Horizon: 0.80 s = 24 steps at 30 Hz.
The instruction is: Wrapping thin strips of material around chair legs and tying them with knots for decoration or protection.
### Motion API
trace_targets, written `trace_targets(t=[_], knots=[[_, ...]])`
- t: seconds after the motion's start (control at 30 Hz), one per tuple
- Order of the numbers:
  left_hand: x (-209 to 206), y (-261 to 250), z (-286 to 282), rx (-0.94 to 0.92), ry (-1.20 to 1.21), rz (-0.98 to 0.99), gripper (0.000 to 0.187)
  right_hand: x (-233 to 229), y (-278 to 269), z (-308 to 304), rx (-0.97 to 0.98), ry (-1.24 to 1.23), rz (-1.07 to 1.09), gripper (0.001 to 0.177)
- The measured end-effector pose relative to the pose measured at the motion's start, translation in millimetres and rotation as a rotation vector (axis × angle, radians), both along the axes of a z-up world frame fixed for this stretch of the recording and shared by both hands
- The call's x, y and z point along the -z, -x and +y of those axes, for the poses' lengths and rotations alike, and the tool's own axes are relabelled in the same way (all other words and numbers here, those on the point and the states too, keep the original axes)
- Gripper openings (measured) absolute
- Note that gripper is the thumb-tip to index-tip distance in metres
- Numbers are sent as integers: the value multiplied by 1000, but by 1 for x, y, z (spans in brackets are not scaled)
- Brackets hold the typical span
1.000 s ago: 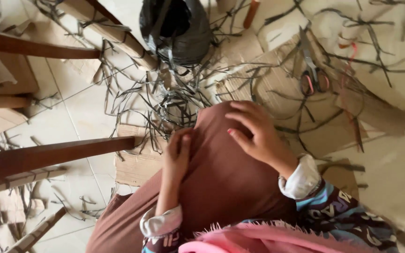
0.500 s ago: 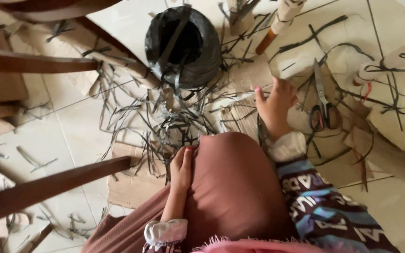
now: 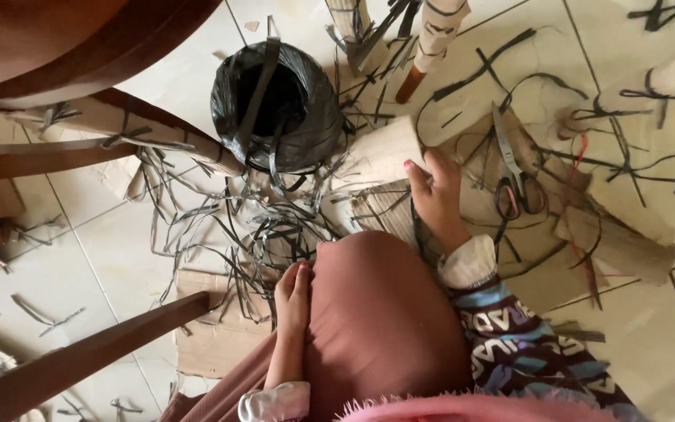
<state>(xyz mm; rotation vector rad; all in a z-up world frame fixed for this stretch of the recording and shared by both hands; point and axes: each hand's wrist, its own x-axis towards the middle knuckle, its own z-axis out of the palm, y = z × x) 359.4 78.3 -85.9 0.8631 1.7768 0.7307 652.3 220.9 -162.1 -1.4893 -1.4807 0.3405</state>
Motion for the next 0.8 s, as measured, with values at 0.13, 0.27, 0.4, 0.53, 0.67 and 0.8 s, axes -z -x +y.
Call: trace_targets(t=[0.13, 0.27, 0.4, 0.53, 0.67, 0.8], knots=[[15, 8, -14, 13, -19, 35, 26, -79, 5, -13, -61, -113, -73, 28], [-8, 9, -23, 80, -7, 10, 29, -175, 25, -28, -131, -211, -102, 16], [-30, 20, -43, 284, 56, 49, 38, -231, 61, -36, -283, -241, -19, 18], [-62, 56, -77, 485, 45, 270, 43, -288, 121, -44, -441, -399, 19, 22], [-89, 122, -129, 396, 70, 162, 41, -327, 190, -76, -597, -440, 140, 23], [-77, 200, -180, 245, 268, 337, 44, -321, 259, -100, -830, -381, 229, 36]])
